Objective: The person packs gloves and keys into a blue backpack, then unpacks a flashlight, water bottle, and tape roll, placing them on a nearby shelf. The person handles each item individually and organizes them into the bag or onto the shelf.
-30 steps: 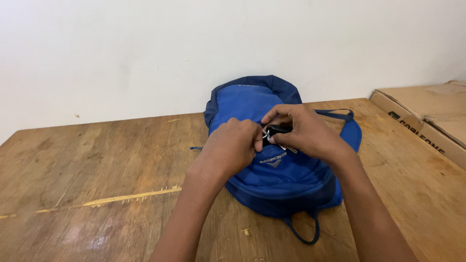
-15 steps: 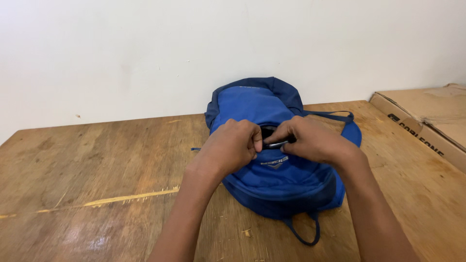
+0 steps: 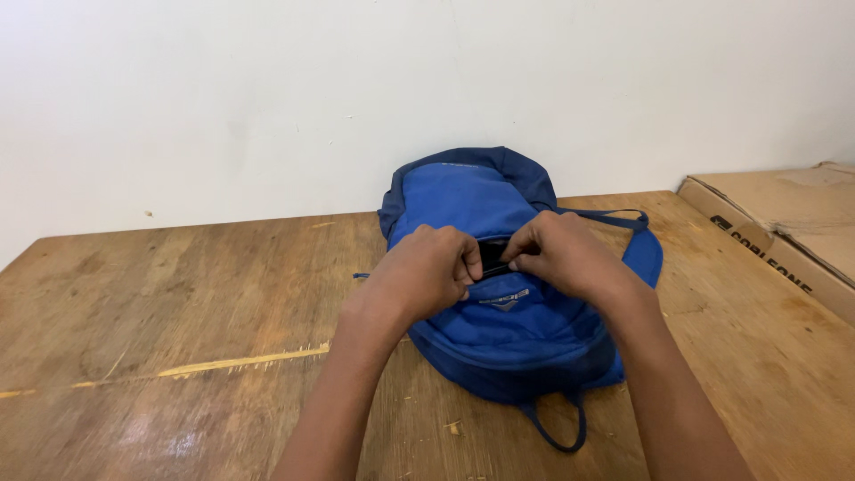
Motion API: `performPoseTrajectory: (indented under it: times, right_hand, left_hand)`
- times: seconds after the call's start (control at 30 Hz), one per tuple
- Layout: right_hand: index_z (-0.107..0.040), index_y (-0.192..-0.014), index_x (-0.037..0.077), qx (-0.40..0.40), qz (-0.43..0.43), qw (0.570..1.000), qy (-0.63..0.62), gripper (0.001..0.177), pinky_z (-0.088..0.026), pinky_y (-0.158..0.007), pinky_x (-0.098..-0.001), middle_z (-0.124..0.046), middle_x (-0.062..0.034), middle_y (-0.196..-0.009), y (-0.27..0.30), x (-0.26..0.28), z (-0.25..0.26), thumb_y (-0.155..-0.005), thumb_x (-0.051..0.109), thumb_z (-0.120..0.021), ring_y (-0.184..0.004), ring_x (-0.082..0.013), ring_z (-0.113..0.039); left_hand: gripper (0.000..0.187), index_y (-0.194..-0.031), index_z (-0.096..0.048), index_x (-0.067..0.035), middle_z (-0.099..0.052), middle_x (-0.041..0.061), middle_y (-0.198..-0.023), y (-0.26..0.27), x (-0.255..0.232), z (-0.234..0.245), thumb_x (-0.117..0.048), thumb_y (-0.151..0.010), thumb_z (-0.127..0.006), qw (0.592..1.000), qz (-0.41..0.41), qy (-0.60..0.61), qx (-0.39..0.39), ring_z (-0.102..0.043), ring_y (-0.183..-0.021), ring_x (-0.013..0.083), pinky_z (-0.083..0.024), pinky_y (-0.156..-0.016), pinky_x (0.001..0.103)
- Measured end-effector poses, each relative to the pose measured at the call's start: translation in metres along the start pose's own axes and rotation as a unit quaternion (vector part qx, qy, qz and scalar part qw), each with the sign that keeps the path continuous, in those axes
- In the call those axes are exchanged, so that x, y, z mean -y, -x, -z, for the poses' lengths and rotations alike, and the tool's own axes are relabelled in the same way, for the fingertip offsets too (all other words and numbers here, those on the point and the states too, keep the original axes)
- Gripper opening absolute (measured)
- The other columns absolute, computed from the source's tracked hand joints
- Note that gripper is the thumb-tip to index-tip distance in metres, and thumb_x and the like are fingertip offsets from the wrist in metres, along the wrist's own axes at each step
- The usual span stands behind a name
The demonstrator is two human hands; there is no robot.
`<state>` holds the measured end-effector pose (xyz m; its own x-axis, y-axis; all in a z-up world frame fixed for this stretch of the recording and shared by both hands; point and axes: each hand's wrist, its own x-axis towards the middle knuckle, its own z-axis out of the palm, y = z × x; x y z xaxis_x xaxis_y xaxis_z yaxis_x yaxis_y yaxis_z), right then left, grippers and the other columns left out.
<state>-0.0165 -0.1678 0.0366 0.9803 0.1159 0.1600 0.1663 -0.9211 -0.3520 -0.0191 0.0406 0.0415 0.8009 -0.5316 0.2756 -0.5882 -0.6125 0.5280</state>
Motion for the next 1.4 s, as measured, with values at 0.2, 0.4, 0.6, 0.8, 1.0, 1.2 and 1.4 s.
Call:
performPoseTrajectory:
  times: [0.2,0.4,0.6,0.8,1.0,1.2,1.4]
  right_hand:
    - [-0.078,-0.117,0.022,0.061,0.036,0.996,0.061,0.038,-0.057,-0.084,-0.0332,-0.08,-0.0048,-0.105,0.01,0.007,0.014,-0.084,0.007,-0.066,-0.092,-0.0204,-0.076]
    - [-0.081,-0.102,0.012,-0.066,-0.016,0.993,-0.1,0.018,-0.061,-0.079,-0.0343,-0.082,-0.0064,-0.09,0.016,0.029,0.021,-0.088,0.013,-0.069,-0.086,-0.0172,-0.078]
    - [-0.076,-0.107,0.009,-0.148,0.242,0.952,-0.115,0.032,-0.055,-0.085,-0.0349,-0.073,-0.0068,-0.105,0.011,0.059,-0.02,-0.076,0.016,-0.081,-0.098,-0.0205,-0.069]
    - [-0.078,-0.101,0.014,-0.218,0.246,0.942,0.065,0.036,-0.038,-0.084,-0.0451,-0.064,-0.0024,-0.104,0.011,0.075,-0.058,-0.068,0.023,-0.086,-0.103,-0.0247,-0.054]
    - [-0.08,-0.09,0.013,-0.257,0.192,0.947,0.029,0.016,-0.038,-0.078,-0.0437,-0.066,-0.0033,-0.084,0.006,0.077,-0.065,-0.083,0.027,-0.084,-0.088,-0.0225,-0.059]
    - [-0.079,-0.085,0.007,-0.237,0.215,0.937,-0.14,0.018,-0.049,-0.052,-0.0293,-0.072,-0.007,-0.071,0.003,0.062,-0.041,-0.083,0.024,-0.077,-0.057,-0.0127,-0.066]
    - [-0.077,-0.079,0.002,-0.186,0.11,0.968,-0.126,0.025,-0.036,-0.044,-0.0343,-0.058,-0.0127,-0.05,0.004,0.063,-0.039,-0.086,0.026,-0.076,-0.042,-0.0165,-0.05]
  left_hand:
    - [0.019,-0.087,-0.074,-0.007,-0.078,0.007,-0.081,0.002,0.011,0.007,0.005,-0.073,-0.073,0.999,0.007,-0.012,-0.051,-0.076,-0.08,0.0203,-0.059,-0.074,0.034]
    - [0.021,-0.09,-0.075,-0.011,-0.077,0.005,-0.091,0.012,0.036,0.025,-0.002,-0.072,-0.078,0.985,0.098,-0.131,-0.061,-0.073,-0.091,0.0257,-0.057,-0.08,0.04]
    - [0.027,-0.09,-0.072,-0.009,-0.074,0.009,-0.094,0.012,0.059,0.02,-0.018,-0.07,-0.089,0.982,0.169,-0.088,0.015,-0.07,-0.094,0.027,-0.055,-0.08,0.041]
    - [0.009,-0.08,-0.074,-0.007,-0.075,0.013,-0.083,0.012,0.053,0.033,-0.015,-0.078,-0.077,0.991,0.124,-0.056,-0.015,-0.072,-0.082,0.0264,-0.056,-0.074,0.039]
    - [0.015,-0.097,-0.072,-0.007,-0.077,0.007,-0.075,0.02,0.045,0.05,-0.015,-0.088,-0.065,0.985,0.124,0.117,-0.025,-0.068,-0.068,0.0137,-0.053,-0.061,0.034]
    - [0.036,-0.099,-0.074,-0.009,-0.073,0.0,-0.085,0.015,0.061,0.038,-0.02,-0.069,-0.091,0.998,0.052,0.039,-0.007,-0.068,-0.082,0.013,-0.055,-0.073,0.032]
    - [0.037,-0.093,-0.074,-0.007,-0.074,0.004,-0.083,0.001,0.062,0.005,-0.021,-0.064,-0.093,0.997,0.057,-0.008,-0.045,-0.072,-0.081,0.0227,-0.056,-0.075,0.036]
